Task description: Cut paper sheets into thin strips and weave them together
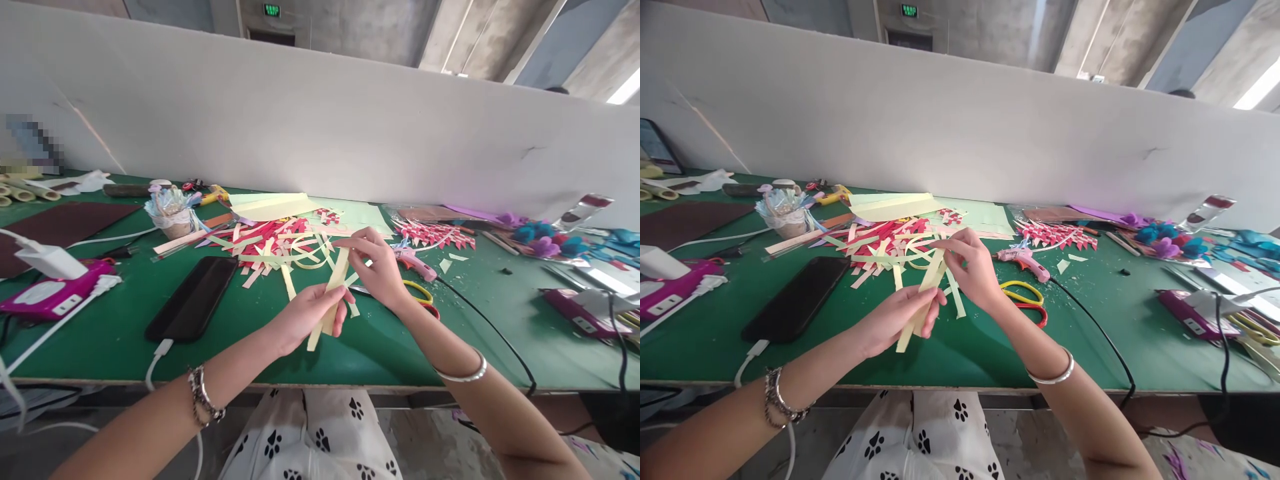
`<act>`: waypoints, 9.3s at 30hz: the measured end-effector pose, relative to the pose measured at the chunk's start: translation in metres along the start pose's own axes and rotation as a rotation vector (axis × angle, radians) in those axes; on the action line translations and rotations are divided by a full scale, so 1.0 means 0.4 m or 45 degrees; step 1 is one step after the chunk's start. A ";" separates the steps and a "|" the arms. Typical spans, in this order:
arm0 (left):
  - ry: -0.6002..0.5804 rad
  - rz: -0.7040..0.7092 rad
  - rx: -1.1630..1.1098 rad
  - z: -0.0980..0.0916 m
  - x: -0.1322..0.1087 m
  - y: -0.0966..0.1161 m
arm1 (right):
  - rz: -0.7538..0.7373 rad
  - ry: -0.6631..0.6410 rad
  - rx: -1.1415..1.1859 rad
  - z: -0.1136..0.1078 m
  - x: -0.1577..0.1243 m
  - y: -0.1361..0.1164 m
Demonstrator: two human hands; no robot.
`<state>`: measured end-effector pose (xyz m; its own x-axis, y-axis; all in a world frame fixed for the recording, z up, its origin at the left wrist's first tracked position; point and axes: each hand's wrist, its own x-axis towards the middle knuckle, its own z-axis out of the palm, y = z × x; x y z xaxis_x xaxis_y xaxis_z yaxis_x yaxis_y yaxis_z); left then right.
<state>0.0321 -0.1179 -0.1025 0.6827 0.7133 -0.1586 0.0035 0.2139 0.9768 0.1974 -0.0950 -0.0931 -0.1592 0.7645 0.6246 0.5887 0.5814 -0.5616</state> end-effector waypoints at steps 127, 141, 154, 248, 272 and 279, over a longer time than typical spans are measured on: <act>0.370 0.194 0.876 -0.129 -0.092 -0.025 | 0.384 -1.031 0.352 0.048 -0.047 -0.059; 0.503 0.165 0.880 -0.140 -0.093 -0.029 | 0.464 -0.989 0.512 0.052 -0.046 -0.047; 0.521 0.202 0.891 -0.117 -0.103 -0.026 | 0.360 -1.015 0.307 0.038 -0.036 -0.055; 0.866 -0.010 1.087 -0.218 -0.183 0.042 | 0.506 -0.522 0.588 -0.022 -0.041 0.008; 0.078 -0.168 0.605 -0.118 -0.134 -0.006 | 0.251 -0.748 0.366 -0.002 0.008 -0.021; 0.291 -0.187 1.250 -0.119 -0.142 -0.007 | 0.210 -0.988 0.207 0.041 0.043 0.013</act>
<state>-0.0413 -0.1272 -0.1029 0.4719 0.8563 -0.2097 0.7442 -0.2594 0.6155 0.1848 -0.0742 -0.0942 -0.6202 0.7844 0.0057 0.5396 0.4319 -0.7227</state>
